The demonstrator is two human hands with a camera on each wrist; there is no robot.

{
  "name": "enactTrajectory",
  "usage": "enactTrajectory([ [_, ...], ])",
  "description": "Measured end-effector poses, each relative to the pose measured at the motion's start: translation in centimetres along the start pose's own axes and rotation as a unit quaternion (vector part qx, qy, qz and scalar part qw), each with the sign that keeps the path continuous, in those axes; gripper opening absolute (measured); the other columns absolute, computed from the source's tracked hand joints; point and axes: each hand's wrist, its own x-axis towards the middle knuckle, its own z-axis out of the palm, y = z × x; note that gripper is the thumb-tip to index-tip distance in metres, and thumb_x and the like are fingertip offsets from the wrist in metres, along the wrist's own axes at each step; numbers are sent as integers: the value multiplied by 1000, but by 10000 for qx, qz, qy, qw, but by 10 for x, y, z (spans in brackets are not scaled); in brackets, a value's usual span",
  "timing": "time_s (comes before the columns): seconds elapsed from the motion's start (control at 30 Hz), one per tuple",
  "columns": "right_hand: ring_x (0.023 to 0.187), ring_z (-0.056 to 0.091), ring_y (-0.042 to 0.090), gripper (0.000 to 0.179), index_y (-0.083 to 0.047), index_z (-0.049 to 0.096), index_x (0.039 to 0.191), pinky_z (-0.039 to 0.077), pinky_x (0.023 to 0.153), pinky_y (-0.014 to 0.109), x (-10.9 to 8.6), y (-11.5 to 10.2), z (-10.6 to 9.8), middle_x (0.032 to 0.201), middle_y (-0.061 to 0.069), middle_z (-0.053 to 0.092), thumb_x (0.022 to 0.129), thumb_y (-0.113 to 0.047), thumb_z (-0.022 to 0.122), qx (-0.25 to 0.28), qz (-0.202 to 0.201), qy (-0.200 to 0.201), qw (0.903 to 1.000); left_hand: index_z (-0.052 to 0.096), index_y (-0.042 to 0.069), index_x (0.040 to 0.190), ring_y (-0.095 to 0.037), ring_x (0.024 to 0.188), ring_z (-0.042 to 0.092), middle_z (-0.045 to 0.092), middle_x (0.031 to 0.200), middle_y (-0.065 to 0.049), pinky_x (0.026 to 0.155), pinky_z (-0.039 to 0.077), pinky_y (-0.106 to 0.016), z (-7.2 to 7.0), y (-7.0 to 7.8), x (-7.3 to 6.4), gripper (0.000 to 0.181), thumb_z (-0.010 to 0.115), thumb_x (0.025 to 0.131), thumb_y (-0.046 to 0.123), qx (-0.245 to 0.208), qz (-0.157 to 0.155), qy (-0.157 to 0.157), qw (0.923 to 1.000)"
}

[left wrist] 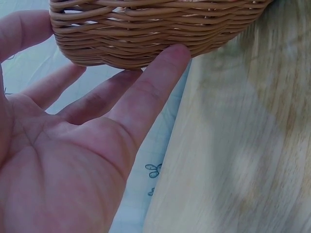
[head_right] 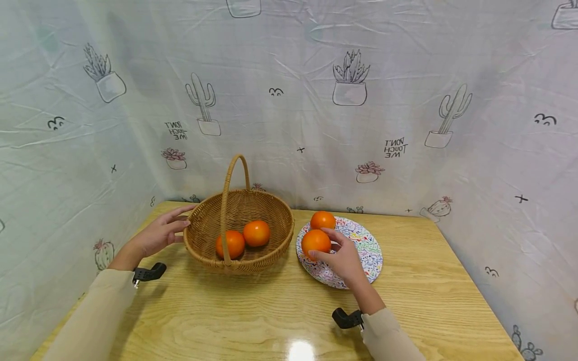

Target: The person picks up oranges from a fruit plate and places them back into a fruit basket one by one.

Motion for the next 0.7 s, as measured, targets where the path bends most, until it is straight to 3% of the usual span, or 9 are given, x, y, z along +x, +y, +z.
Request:
enactTrajectory([
  [0.17, 126, 62, 34, 74, -14, 54, 148, 61, 89, 28, 4, -11, -1, 150, 12, 53, 83, -24, 88, 67, -263, -9, 9996, 19, 15, 166, -39, 139, 49, 28, 162, -29, 100, 58, -43, 0, -2, -1, 68, 54, 109, 26, 57, 24, 1, 10000],
  [0.47, 125, 63, 32, 73, -20, 57, 146, 61, 90, 31, 14, -36, -1, 145, 10, 58, 82, -30, 89, -73, -574, -27, 9983, 19, 11, 165, -19, 130, 59, 28, 162, -28, 101, 57, -46, -2, -3, 0, 67, 53, 109, 21, -139, 113, -162, 9997],
  [0.7, 128, 62, 32, 73, -23, 57, 146, 61, 91, 36, 21, -55, 6, 145, 9, 59, 81, -32, 90, 32, -609, -158, 9980, 16, 9, 165, -17, 127, 62, 28, 160, -31, 101, 58, -44, -4, 0, 0, 67, 51, 109, 15, -313, 106, -318, 9989],
])
